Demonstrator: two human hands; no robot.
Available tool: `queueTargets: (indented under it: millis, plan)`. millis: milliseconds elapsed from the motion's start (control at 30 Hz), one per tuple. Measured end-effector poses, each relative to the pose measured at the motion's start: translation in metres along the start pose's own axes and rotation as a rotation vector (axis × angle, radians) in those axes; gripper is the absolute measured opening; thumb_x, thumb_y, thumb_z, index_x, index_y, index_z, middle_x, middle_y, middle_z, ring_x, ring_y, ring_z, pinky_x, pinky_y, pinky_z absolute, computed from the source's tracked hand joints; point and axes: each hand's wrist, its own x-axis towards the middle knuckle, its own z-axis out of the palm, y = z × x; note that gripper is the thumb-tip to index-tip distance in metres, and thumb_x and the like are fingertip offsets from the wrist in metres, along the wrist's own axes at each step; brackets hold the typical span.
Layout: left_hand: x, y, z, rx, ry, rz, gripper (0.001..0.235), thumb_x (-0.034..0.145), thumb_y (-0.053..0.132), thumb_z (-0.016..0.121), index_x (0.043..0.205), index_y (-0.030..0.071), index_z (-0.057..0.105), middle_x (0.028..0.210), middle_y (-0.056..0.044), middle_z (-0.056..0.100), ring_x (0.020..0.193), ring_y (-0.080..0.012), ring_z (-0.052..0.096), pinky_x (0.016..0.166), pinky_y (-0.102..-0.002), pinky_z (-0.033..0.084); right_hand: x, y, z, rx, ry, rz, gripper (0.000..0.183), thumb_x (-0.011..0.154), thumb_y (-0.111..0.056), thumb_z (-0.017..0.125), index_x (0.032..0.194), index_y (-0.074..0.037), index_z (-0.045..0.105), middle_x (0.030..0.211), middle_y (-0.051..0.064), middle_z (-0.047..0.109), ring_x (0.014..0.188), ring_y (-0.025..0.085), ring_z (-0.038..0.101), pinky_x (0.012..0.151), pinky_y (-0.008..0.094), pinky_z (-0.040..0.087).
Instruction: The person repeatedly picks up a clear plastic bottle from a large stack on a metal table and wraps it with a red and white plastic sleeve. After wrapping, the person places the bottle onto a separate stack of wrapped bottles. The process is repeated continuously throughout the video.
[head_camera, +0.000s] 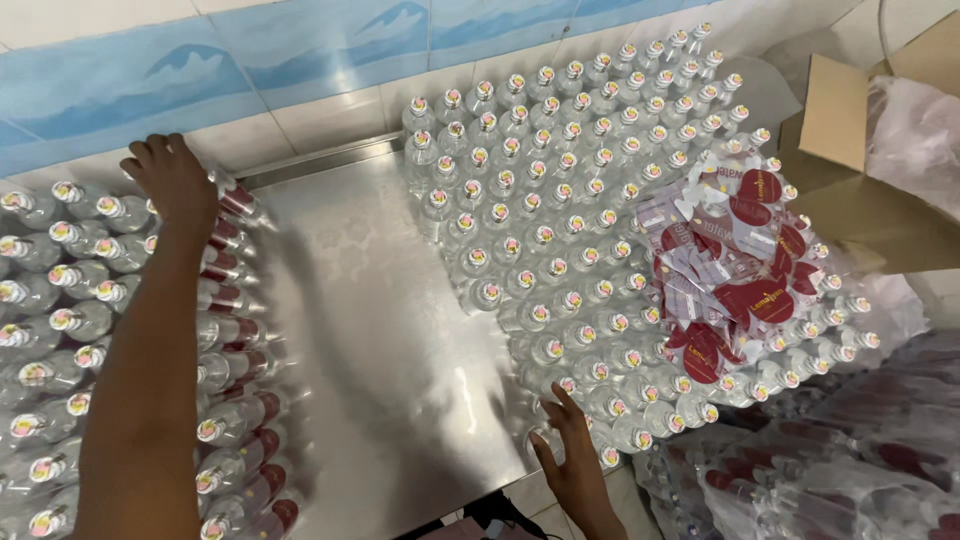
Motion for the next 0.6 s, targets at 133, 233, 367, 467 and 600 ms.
queueTargets:
  millis: [133, 233, 367, 467, 600]
  plan:
    - [-0.011, 0.085, -0.066, -0.48, 0.068, 0.257, 0.068, 0.068, -0.011, 0.058, 0.13, 0.002, 0.084, 0.125, -0.025, 0.082, 0.109, -0.0429, 0.077, 0.082, -0.056, 0.059, 0.02, 0.015, -0.022, -0.104, 0.049, -0.047, 0.053, 0.104, -0.025, 0.068, 0.156, -0.019, 0.055, 0.175, 0.01, 0.041, 0.147, 0.03, 0.061, 0.101, 0.046, 0.064]
    - [-0.055, 0.174, -0.111, -1.099, -0.289, 0.41, 0.047, 0.111, 0.023, 0.063, 0.155, 0.005, 0.056, 0.158, -0.024, 0.055, 0.145, -0.0452, 0.046, 0.12, -0.061, 0.038, 0.04, 0.024, -0.056, -0.16, 0.155, -0.068, 0.047, 0.106, -0.023, 0.066, 0.153, -0.02, 0.059, 0.173, 0.009, 0.044, 0.143, 0.029, 0.062, 0.086, 0.044, 0.067]
    - [-0.071, 0.264, -0.139, -1.153, -0.309, 0.578, 0.056, 0.107, 0.016, 0.066, 0.16, 0.011, 0.05, 0.156, -0.025, 0.051, 0.143, -0.0448, 0.05, 0.114, -0.057, 0.045, 0.068, 0.048, -0.106, -0.248, 0.284, -0.089, 0.041, 0.108, -0.02, 0.064, 0.149, -0.014, 0.062, 0.172, 0.012, 0.044, 0.146, 0.033, 0.06, 0.108, 0.054, 0.057]
    - [-0.074, 0.287, -0.127, -1.04, -0.502, 0.474, 0.051, 0.105, 0.011, 0.06, 0.155, 0.009, 0.055, 0.155, -0.018, 0.055, 0.139, -0.0394, 0.051, 0.098, -0.056, 0.053, 0.095, 0.084, -0.142, -0.406, 0.395, -0.16, 0.032, 0.109, -0.015, 0.066, 0.14, -0.009, 0.065, 0.155, 0.017, 0.059, 0.147, 0.038, 0.058, 0.113, 0.053, 0.054]
    - [-0.087, 0.281, -0.099, -0.837, -0.336, 0.467, 0.045, 0.105, 0.028, 0.074, 0.146, 0.019, 0.062, 0.131, -0.009, 0.068, 0.12, -0.0335, 0.073, 0.099, -0.046, 0.061, 0.134, 0.124, -0.178, -0.574, 0.475, -0.242, 0.03, 0.104, -0.007, 0.072, 0.133, -0.001, 0.073, 0.143, 0.025, 0.067, 0.139, 0.046, 0.062, 0.122, 0.052, 0.046]
